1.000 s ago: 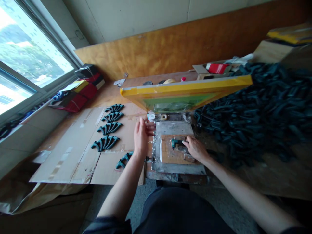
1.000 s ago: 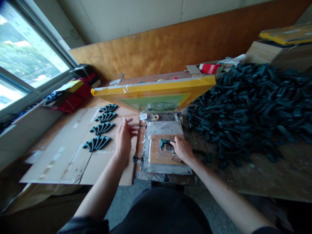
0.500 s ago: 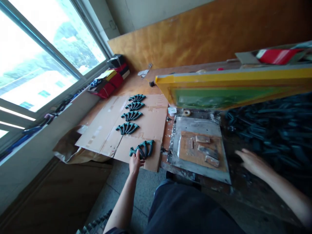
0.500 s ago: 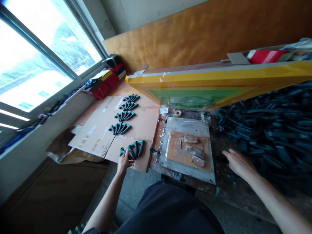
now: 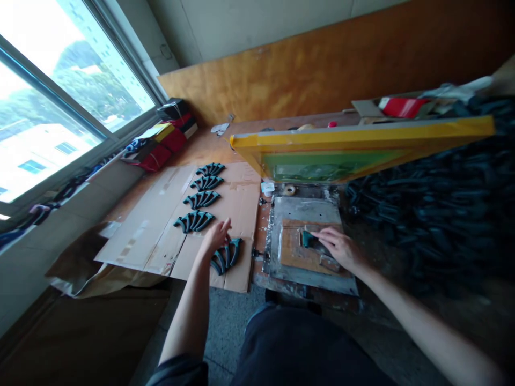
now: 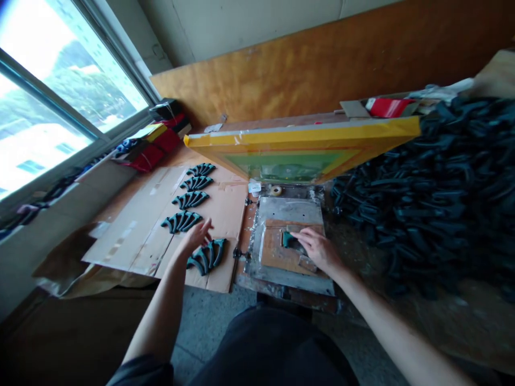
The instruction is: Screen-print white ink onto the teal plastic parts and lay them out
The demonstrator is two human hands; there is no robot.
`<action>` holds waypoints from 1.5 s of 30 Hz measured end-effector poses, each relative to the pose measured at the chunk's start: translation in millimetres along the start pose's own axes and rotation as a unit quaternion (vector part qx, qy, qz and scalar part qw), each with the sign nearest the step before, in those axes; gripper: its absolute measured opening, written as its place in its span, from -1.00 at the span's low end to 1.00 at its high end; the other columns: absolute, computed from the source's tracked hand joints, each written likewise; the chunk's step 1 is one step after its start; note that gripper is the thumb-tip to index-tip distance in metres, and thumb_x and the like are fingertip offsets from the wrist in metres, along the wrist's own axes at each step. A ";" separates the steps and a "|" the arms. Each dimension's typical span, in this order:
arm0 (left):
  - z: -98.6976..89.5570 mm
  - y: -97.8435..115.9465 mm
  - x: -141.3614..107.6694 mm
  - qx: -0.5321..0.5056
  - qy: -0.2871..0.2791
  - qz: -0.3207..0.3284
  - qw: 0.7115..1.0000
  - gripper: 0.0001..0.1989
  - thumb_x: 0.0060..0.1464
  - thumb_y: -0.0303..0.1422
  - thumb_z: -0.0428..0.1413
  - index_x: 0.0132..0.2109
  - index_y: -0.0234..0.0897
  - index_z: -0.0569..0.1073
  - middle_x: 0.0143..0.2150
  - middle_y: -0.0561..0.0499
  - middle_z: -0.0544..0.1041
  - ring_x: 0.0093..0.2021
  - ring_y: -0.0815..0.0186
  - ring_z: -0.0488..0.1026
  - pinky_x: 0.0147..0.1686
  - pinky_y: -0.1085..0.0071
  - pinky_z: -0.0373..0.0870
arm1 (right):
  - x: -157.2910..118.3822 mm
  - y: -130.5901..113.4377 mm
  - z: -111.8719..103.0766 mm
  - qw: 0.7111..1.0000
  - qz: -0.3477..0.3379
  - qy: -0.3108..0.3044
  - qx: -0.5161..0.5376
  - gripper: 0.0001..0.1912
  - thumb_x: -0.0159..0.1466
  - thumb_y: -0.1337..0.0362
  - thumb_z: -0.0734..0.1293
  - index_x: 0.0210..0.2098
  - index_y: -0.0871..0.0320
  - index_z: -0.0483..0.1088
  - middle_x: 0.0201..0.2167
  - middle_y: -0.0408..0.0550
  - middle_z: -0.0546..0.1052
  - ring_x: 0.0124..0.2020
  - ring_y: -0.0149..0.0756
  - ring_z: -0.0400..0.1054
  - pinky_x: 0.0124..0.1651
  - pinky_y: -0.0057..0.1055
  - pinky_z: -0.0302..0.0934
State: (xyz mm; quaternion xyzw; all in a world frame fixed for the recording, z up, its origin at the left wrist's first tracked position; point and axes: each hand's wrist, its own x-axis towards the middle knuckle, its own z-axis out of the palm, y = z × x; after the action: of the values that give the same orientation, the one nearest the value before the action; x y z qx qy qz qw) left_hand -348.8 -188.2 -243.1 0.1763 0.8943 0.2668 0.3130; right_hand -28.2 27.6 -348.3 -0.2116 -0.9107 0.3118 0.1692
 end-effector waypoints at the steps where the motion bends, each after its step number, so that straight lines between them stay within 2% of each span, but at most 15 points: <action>1: 2.7 30.6 2.4 -0.038 0.001 0.043 0.998 -0.34 0.14 0.15 -0.20 0.01 -0.27 0.44 -0.54 0.03 0.49 -0.62 0.38 0.39 -0.54 0.48 0.33 | -1.2 -5.0 6.6 0.999 -0.015 -0.009 -0.049 -0.64 0.31 0.35 0.15 -0.02 0.05 0.48 -0.15 0.00 0.49 -0.15 -0.18 0.37 -0.07 -0.24 0.32; 2: 6.2 62.0 3.0 -0.082 0.009 0.088 0.993 -0.31 0.16 0.16 -0.28 0.12 -0.21 0.36 -0.47 0.05 0.51 -0.59 0.43 0.40 -0.52 0.52 0.33 | -3.0 -8.8 11.4 0.995 -0.026 -0.016 -0.098 -0.62 0.27 0.40 0.16 -0.01 0.06 0.48 -0.16 0.02 0.49 -0.16 -0.16 0.36 -0.09 -0.23 0.32; 5: 15.3 143.2 -6.0 -0.314 -0.002 0.255 0.915 -0.29 0.18 0.15 -0.31 0.17 -0.26 0.31 -0.45 0.02 0.51 -0.62 0.46 0.36 -0.58 0.54 0.29 | -9.2 -15.1 14.0 0.978 -0.045 -0.038 -0.202 -0.52 0.18 0.47 0.23 0.06 0.09 0.44 -0.11 0.09 0.47 -0.10 -0.07 0.31 -0.06 -0.17 0.29; 8: 16.7 171.9 -27.2 -0.387 -0.029 0.282 0.877 -0.29 0.18 0.14 -0.29 -0.01 -0.33 0.45 -0.57 0.02 0.45 -0.66 0.44 0.31 -0.64 0.52 0.25 | -13.6 -11.0 0.9 0.973 -0.045 -0.065 -0.216 -0.51 0.18 0.40 0.25 0.10 0.03 0.40 -0.08 0.07 0.47 -0.08 -0.06 0.32 -0.08 -0.16 0.27; 10: 15.5 155.4 -43.1 -0.379 -0.024 0.266 0.886 -0.33 0.19 0.12 -0.24 -0.08 -0.34 0.49 -0.56 0.02 0.46 -0.63 0.43 0.33 -0.62 0.52 0.26 | -13.1 0.5 -16.8 0.982 0.007 -0.046 -0.183 -0.59 0.25 0.30 0.20 0.07 -0.02 0.42 -0.17 0.01 0.50 -0.17 -0.11 0.37 -0.15 -0.20 0.29; 14: 29.5 74.9 -63.6 -0.282 -0.059 0.163 0.944 -0.42 0.12 0.08 -0.04 -0.05 -0.34 0.52 -0.44 0.01 0.53 -0.53 0.40 0.39 -0.55 0.52 0.28 | 10.2 26.0 -62.0 0.978 0.136 0.080 -0.140 -0.57 0.35 0.10 0.07 0.02 0.09 0.43 -0.23 0.06 0.51 -0.26 -0.10 0.39 -0.22 -0.18 0.32; 18: 72.3 3.6 -56.5 -0.181 -0.092 0.080 0.976 -0.33 0.03 -0.02 0.13 0.22 -0.27 0.32 -0.46 0.07 0.53 -0.46 0.33 0.44 -0.46 0.48 0.32 | 67.1 12.6 -75.3 0.979 0.063 0.130 -0.147 -0.41 0.24 0.03 0.29 0.18 0.20 0.25 0.08 0.20 0.31 -0.02 -0.01 0.30 0.02 -0.12 0.25; 21: 98.7 -22.1 -42.3 -0.119 -0.079 0.054 0.988 -0.33 0.07 -0.10 0.11 0.29 -0.20 0.23 -0.41 0.05 0.57 -0.38 0.27 0.48 -0.37 0.44 0.36 | 98.7 -14.5 -55.9 0.978 0.004 0.028 -0.204 -0.49 0.12 0.19 0.44 0.03 0.20 0.34 -0.01 0.16 0.35 0.00 0.00 0.25 0.02 -0.16 0.21; 25: 107.6 -32.4 -31.9 -0.092 -0.079 0.051 0.991 -0.41 0.10 -0.13 0.08 0.26 -0.16 0.27 -0.31 0.00 0.61 -0.29 0.21 0.52 -0.30 0.40 0.39 | 80.5 -35.9 -28.5 0.971 -0.019 -0.096 -0.217 -0.93 0.19 0.43 0.30 -0.34 0.16 0.39 -0.35 -0.01 0.47 -0.24 -0.19 0.31 -0.20 -0.36 0.18; 29: 105.2 -34.4 -32.0 -0.096 -0.079 0.047 0.991 -0.44 0.09 -0.12 0.08 0.22 -0.15 0.33 -0.26 -0.01 0.62 -0.24 0.19 0.53 -0.25 0.39 0.40 | 31.6 -39.4 -32.6 0.963 -0.159 -0.112 -0.184 -0.78 0.20 0.55 0.17 -0.39 0.17 0.38 -0.40 -0.02 0.45 -0.31 -0.24 0.28 -0.26 -0.38 0.11; 33: 105.6 -35.0 -32.8 -0.110 -0.080 0.049 0.990 -0.45 0.08 -0.12 0.10 0.19 -0.17 0.36 -0.24 -0.04 0.62 -0.22 0.18 0.53 -0.24 0.38 0.40 | 25.9 -38.5 -49.1 0.952 -0.225 -0.162 -0.132 -0.83 0.19 0.50 0.22 -0.43 0.15 0.38 -0.45 -0.07 0.44 -0.34 -0.27 0.27 -0.26 -0.36 0.09; 36: 106.0 -35.1 -33.1 -0.124 -0.079 0.056 0.988 -0.44 0.09 -0.10 0.08 0.20 -0.19 0.36 -0.25 -0.05 0.62 -0.24 0.18 0.53 -0.26 0.38 0.40 | 30.9 -39.9 -43.1 0.965 -0.186 -0.103 -0.151 -0.85 0.17 0.49 0.24 -0.41 0.15 0.40 -0.42 -0.05 0.46 -0.29 -0.23 0.28 -0.22 -0.33 0.11; 40: 105.5 -34.1 -34.7 -0.154 -0.079 0.044 0.984 -0.39 0.07 -0.07 0.10 0.21 -0.23 0.34 -0.32 -0.04 0.60 -0.32 0.21 0.52 -0.33 0.41 0.38 | 7.7 -42.1 -24.8 0.955 -0.240 0.009 -0.176 -0.71 0.21 0.54 0.14 -0.26 0.24 0.46 -0.30 0.06 0.50 -0.23 -0.19 0.30 -0.17 -0.29 0.16; 43: 104.3 -31.5 -36.3 -0.169 -0.080 0.035 0.982 -0.37 0.04 -0.06 0.12 0.21 -0.26 0.34 -0.36 -0.02 0.58 -0.35 0.24 0.50 -0.39 0.44 0.36 | 2.4 -40.9 -28.5 0.959 -0.249 -0.024 -0.135 -0.76 0.26 0.46 0.17 -0.23 0.21 0.46 -0.30 0.03 0.50 -0.24 -0.20 0.31 -0.14 -0.29 0.19; 45: 101.0 -27.6 -37.9 -0.170 -0.085 0.032 0.981 -0.35 0.03 -0.05 0.13 0.21 -0.26 0.34 -0.41 0.01 0.56 -0.41 0.28 0.47 -0.46 0.47 0.31 | 21.4 -39.9 -37.2 0.970 -0.207 -0.046 -0.119 -0.84 0.28 0.34 0.26 -0.19 0.17 0.46 -0.32 -0.01 0.50 -0.24 -0.20 0.32 -0.12 -0.29 0.20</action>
State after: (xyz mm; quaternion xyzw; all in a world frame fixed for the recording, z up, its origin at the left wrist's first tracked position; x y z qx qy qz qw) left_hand -258.8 -191.4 -308.5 0.1710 0.7998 0.4091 0.4046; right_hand -41.2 28.0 -291.3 -0.0228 -0.9721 0.1685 0.1614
